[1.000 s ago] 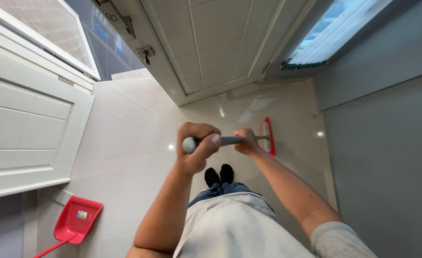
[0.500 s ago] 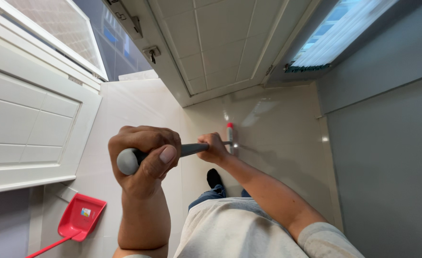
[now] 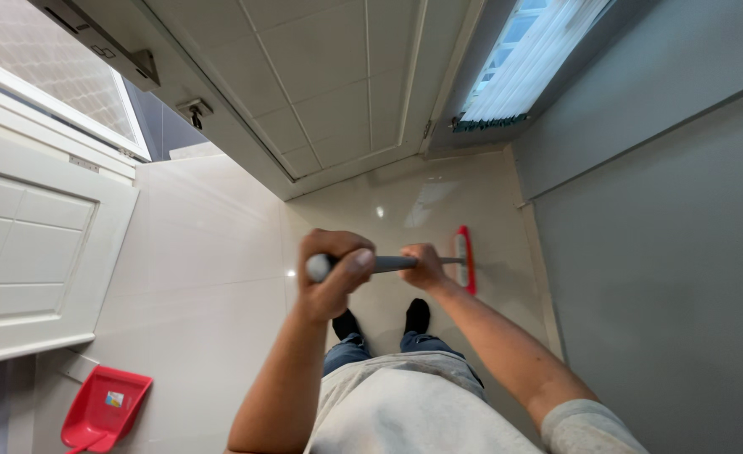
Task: The person sweeps the floor using a broom, pushing debris toward a dustpan, and then walks to a different area to continue sweeping.
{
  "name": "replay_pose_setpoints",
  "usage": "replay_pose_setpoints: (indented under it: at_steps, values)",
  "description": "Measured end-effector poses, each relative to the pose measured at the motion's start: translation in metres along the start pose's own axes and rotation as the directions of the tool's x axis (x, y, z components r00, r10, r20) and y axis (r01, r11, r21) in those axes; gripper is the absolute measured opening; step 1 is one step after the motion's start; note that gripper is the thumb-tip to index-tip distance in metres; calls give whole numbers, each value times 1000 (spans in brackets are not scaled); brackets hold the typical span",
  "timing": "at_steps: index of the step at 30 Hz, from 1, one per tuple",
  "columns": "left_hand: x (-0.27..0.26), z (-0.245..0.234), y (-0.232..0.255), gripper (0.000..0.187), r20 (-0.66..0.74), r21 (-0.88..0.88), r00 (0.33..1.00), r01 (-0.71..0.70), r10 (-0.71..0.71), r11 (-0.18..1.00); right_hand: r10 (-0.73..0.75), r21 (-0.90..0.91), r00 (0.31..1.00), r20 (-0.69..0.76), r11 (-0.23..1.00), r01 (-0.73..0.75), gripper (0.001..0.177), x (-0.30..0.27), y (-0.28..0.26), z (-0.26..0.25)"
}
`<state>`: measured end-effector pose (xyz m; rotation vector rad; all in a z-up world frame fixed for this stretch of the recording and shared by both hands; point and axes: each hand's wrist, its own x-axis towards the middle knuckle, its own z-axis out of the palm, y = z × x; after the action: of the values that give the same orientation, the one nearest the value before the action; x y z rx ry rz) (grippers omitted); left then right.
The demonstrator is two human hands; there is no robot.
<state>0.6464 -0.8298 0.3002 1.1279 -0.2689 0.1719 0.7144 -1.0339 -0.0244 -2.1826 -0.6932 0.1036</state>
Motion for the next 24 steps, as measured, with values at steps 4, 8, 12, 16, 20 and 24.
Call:
replay_pose_setpoints:
  at_steps: [4,8,12,16,20,24]
  values:
    - [6,23,37,11,-38,147,979,-193,200,970,-54,245,999,-2,968,53,23,16,-57,21]
    - [2,53,68,8,-100,319,950,-250,295,914,-44,285,991,123,959,7,25,29,-106,3]
    - [1,60,78,21,-128,164,962,-219,241,962,-49,220,985,164,975,12,26,25,-106,-33]
    - [3,62,33,15,-171,5,967,-192,190,981,-38,131,999,28,991,34,25,2,-42,-65]
    - [12,60,-47,25,39,32,999,-38,37,999,36,-39,999,39,999,-34,25,-25,55,-95]
    - [5,69,-86,14,-75,15,997,31,-30,999,173,-93,982,71,982,-166,25,-43,98,-96]
